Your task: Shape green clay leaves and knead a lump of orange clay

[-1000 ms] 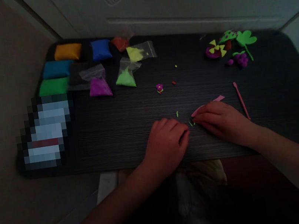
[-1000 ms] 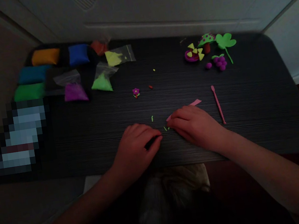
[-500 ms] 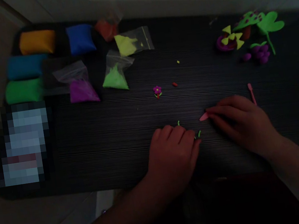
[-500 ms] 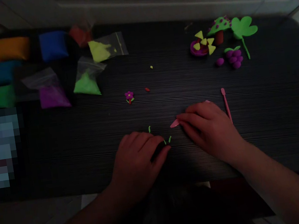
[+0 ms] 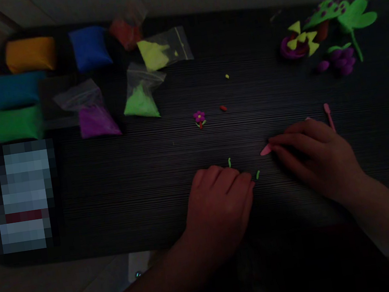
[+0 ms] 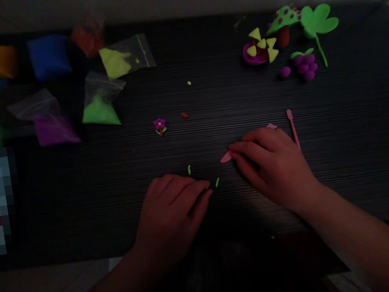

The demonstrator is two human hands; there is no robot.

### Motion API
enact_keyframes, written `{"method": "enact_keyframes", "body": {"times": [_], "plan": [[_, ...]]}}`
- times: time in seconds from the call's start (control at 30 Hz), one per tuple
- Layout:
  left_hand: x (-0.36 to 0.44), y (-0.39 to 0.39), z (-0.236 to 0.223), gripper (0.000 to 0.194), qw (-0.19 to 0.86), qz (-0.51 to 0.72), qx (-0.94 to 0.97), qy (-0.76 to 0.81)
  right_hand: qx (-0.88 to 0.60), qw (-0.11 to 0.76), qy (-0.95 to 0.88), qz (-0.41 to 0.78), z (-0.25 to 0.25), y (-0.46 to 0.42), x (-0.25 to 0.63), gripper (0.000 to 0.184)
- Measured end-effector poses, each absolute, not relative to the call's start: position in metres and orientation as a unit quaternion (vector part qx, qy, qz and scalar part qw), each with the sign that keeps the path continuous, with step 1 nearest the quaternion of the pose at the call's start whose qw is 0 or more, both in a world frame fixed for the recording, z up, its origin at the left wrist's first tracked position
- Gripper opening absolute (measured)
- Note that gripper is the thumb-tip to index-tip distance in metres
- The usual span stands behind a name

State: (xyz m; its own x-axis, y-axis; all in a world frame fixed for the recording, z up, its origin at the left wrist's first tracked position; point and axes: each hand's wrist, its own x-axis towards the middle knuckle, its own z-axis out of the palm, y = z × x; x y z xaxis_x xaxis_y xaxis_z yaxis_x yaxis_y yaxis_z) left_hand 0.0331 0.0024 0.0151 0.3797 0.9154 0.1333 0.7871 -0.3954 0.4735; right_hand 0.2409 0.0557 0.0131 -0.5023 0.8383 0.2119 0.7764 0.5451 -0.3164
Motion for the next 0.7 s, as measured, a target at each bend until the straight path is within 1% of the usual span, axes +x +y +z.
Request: {"method": "enact_keyframes", "body": {"times": [0.1,0.23,0.37,0.53,0.7], "plan": [[0.0299,0.0002,0.0154,0.016,0.155,0.198,0.815,0.522,-0.465,0.170,-0.864,0.089,0.0125,0.0562,0.2413,0.020],[0.0268,-0.0041,0.0170,0.015,0.106,0.218,0.824,0.513,-0.466,0.170,-0.863,0.096,0.0120,0.0558,0.2416,0.020],[0.0267,-0.0058,0.0183,0.023,0.066,0.222,0.831,0.506,-0.469,0.170,-0.861,0.100,0.0124,0.0552,0.2417,0.021],[0.0274,-0.0050,0.0172,0.023,0.063,0.198,0.842,0.497,-0.467,0.162,-0.864,0.100,0.0128,0.0555,0.2417,0.021],[0.0289,-0.0045,0.0158,0.025,0.083,0.177,0.838,0.509,-0.468,0.158,-0.864,0.099,0.0126,0.0556,0.2422,0.021]]}}
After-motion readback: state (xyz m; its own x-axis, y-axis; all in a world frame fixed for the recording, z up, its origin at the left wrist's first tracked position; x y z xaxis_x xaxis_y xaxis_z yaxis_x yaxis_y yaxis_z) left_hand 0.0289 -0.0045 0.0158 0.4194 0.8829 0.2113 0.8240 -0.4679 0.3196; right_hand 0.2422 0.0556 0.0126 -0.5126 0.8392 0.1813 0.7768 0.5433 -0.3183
